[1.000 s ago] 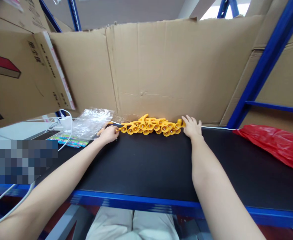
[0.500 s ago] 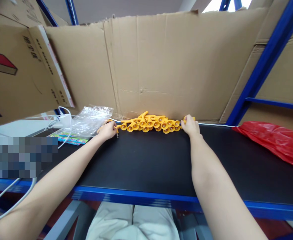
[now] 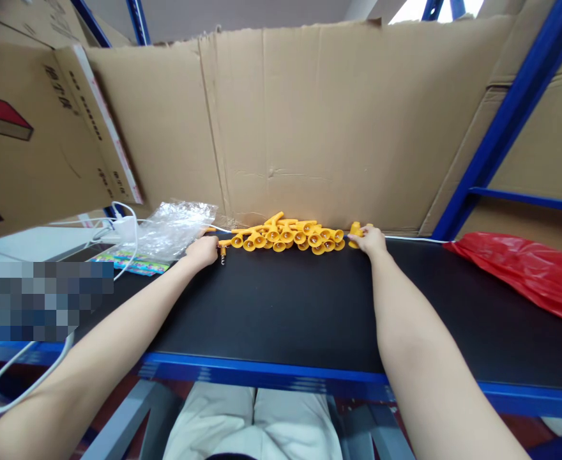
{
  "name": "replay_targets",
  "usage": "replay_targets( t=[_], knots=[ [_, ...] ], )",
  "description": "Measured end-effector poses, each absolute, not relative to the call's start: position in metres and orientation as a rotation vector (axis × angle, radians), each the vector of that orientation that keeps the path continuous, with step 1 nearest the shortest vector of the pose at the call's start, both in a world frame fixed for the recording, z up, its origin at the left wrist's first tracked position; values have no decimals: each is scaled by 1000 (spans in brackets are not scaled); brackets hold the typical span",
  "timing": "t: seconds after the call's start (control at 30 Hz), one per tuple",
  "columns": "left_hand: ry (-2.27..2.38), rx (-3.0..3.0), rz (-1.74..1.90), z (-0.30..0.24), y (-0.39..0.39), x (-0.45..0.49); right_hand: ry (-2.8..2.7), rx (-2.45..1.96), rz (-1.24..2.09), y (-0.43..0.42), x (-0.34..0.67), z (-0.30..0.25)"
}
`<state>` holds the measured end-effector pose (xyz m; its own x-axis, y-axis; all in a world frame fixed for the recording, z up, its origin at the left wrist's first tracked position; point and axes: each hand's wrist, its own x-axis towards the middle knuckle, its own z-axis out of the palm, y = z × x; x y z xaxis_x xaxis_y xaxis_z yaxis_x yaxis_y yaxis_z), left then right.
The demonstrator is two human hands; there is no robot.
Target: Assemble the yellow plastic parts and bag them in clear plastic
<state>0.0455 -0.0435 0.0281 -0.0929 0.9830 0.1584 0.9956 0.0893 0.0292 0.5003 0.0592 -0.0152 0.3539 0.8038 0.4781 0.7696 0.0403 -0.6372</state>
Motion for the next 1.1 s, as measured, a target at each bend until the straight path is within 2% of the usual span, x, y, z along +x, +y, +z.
replay_targets(
  t=[0.17,0.53,0.83,0.97,1.1],
  knots=[
    [-2313,-1986,-284,30,-42,46,-1282,-1854,235,44,498,-9],
    [-1952,-1926,-937,36,-40,44,-1436,-1861,194,18,500,-17],
    [-1834,-2011,-1249,36,-41,54,-1595,-1951,179,7,492,-15],
    [-1804,-2151,-1270,30,-39,58,-1637,-1983,150,5,490,-14],
    [-1845,-2231,-1142,26,-38,59,-1656,-1999,127,4,487,-12]
  ],
)
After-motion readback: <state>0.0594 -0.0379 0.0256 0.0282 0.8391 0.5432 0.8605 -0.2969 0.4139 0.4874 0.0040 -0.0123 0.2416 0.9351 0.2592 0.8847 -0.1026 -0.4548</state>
